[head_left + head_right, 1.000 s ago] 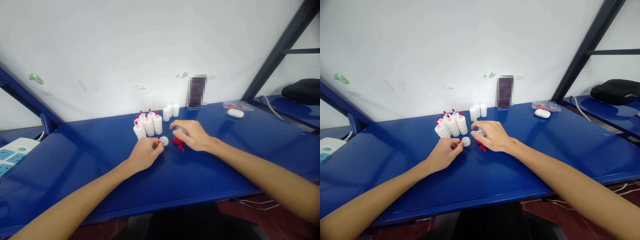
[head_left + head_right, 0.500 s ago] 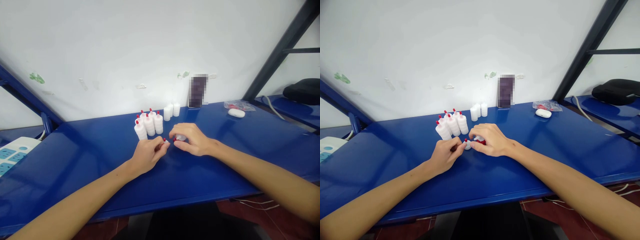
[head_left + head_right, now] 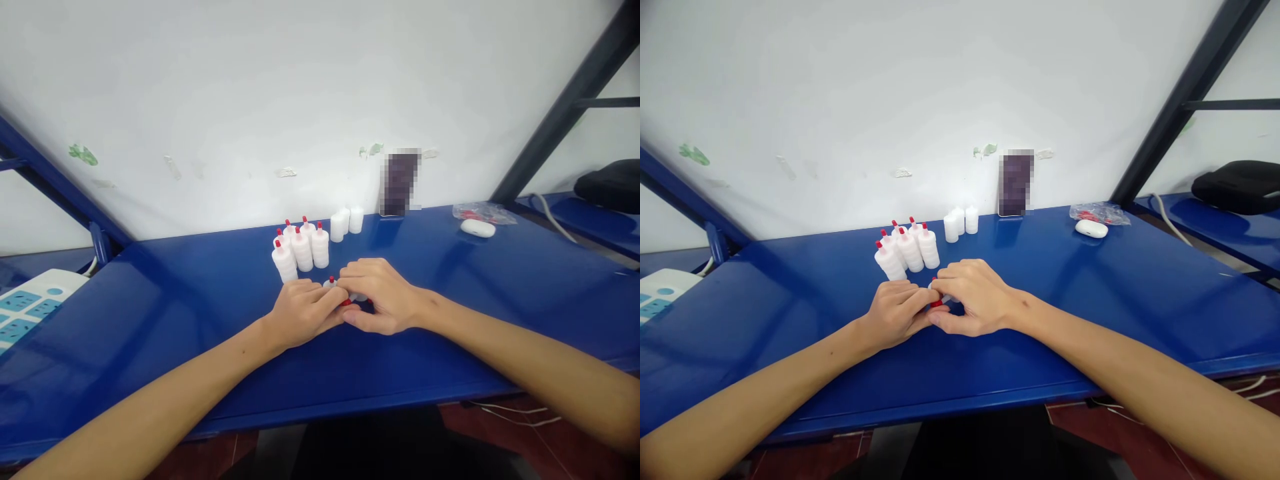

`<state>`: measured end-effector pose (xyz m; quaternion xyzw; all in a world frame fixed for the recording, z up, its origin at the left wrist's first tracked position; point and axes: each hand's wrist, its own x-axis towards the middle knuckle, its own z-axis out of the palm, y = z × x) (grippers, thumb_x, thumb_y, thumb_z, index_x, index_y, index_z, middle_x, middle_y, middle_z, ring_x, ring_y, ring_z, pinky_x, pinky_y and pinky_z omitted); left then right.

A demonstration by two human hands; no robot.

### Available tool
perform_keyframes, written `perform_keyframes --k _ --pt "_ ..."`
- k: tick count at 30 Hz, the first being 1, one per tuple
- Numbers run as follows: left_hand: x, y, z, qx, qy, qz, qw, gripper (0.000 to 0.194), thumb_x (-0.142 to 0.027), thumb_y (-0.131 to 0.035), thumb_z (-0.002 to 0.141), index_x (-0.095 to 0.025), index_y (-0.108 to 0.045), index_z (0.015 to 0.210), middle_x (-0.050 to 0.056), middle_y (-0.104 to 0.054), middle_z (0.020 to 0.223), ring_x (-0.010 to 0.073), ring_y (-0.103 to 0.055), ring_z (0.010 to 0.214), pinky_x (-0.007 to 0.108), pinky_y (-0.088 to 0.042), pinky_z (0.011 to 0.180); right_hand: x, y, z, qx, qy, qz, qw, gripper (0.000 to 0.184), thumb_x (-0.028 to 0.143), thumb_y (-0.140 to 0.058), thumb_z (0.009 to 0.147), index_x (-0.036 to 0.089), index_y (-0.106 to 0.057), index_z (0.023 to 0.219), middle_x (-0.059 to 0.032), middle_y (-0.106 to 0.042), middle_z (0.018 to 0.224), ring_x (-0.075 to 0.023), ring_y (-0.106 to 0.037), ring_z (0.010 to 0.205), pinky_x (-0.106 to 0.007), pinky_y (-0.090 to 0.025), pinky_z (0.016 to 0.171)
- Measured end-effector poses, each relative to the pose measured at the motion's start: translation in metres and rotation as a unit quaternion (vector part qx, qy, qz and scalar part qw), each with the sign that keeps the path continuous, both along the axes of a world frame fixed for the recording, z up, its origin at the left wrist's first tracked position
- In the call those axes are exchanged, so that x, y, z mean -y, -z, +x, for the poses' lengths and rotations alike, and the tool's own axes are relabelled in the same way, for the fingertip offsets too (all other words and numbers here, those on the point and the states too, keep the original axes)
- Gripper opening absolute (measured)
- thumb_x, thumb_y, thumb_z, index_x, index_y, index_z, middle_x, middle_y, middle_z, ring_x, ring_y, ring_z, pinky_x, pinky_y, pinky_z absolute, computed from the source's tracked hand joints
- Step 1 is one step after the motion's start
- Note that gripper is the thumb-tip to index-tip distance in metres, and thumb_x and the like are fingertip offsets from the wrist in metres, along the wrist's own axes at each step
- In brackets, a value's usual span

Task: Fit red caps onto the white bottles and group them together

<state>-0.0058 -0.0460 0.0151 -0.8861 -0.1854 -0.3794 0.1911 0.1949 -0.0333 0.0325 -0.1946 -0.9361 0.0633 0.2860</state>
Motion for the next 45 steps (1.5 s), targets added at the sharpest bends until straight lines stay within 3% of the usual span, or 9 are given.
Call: perform_keyframes --k 10,14,18,45 --pt "0.0000 -0.0017 0.0026 -0.024 -0.012 0.031 0.999 0.030 -0.031 -0.046 0.102 -0.017 -0.056 0.078 -0.004 -0.056 0.055 0.0084 -0.050 0.046 0.025 -0.035 0.048 0.0021 -0.0008 0.0008 0.023 0.030 -0.010 0.999 0.025 0.038 -0.044 0.086 0.020 -0.045 0.069 0.0009 -0.050 0.062 -0.0126 -0.038 0.056 -0.029 -0.025 0.058" --pt "0.0006 -0.0020 0.0046 -0.041 -0.017 0.055 0.997 0.031 -0.027 -0.047 0.101 -0.018 -0.053 0.072 -0.004 -0.054 0.053 0.0083 -0.049 0.046 0.026 -0.033 0.048 0.0062 -0.0030 -0.0002 0.024 0.035 -0.042 0.998 0.012 0.027 -0.045 0.076 0.020 -0.040 0.067 0.0022 -0.049 0.059 -0.0113 -0.034 0.052 -0.028 -0.023 0.055" --pt "0.0022 -0.0028 0.0053 -0.054 -0.019 0.054 0.997 0.030 -0.026 -0.044 0.102 -0.018 -0.054 0.075 -0.005 -0.057 0.054 0.0080 -0.049 0.046 0.026 -0.032 0.048 0.0093 -0.0049 -0.0014 0.016 0.035 -0.057 0.998 0.010 0.024 -0.045 0.070 0.021 -0.035 0.067 0.0036 -0.046 0.056 -0.0106 -0.028 0.050 -0.027 -0.021 0.054" --pt "0.0012 -0.0011 0.0065 -0.038 -0.021 0.041 0.998 0.030 -0.027 -0.043 0.103 -0.016 -0.056 0.078 -0.005 -0.056 0.053 0.0077 -0.049 0.044 0.025 -0.033 0.046 0.0077 -0.0020 -0.0001 0.010 0.027 -0.082 0.996 0.006 0.025 -0.045 0.075 0.021 -0.041 0.071 0.0039 -0.047 0.056 -0.0111 -0.037 0.048 -0.026 -0.025 0.052"
